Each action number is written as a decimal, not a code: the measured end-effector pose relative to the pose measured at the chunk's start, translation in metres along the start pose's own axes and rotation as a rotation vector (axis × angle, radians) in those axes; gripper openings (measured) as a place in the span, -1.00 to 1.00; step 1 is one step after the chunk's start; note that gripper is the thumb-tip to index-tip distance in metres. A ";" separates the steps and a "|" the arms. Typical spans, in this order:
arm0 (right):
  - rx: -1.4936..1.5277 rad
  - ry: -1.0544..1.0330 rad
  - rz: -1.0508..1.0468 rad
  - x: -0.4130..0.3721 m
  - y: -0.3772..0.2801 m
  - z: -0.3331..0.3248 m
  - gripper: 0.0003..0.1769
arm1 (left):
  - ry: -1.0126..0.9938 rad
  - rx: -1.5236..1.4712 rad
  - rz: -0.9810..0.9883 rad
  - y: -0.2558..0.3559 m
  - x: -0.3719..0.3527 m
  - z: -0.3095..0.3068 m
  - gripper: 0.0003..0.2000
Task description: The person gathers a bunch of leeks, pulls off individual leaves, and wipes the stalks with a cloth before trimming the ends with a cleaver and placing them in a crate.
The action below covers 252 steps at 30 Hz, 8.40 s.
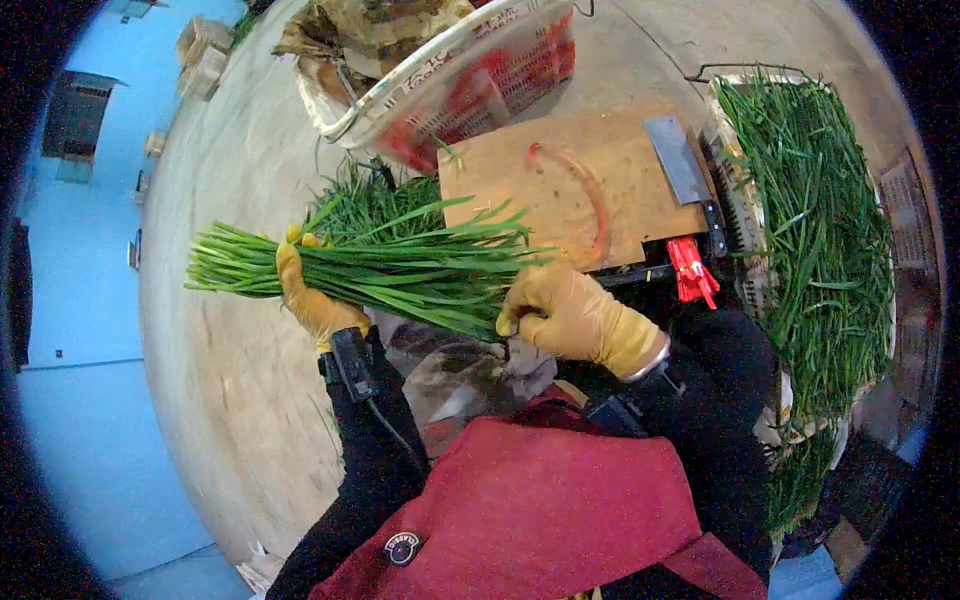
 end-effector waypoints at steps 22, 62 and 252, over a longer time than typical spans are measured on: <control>-0.304 0.440 0.525 -0.041 0.125 -0.067 -0.70 | -0.096 0.009 -0.066 -0.002 0.020 -0.004 -0.71; -0.807 0.317 0.481 0.006 0.159 -0.192 -0.64 | -1.340 1.701 0.441 -0.304 -0.078 0.116 0.22; -0.809 1.057 0.786 -0.354 0.046 -0.389 -0.53 | -1.433 1.176 0.317 -0.253 -0.079 0.124 -0.67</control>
Point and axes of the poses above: each hand's wrist, its own x-axis towards the middle knuckle, its own z-axis out of the palm, y = z × x, the point moved 5 cm from there along x, towards the middle knuckle, and after that the axes turned 2 degrees about -y, right-handed, at the moved point
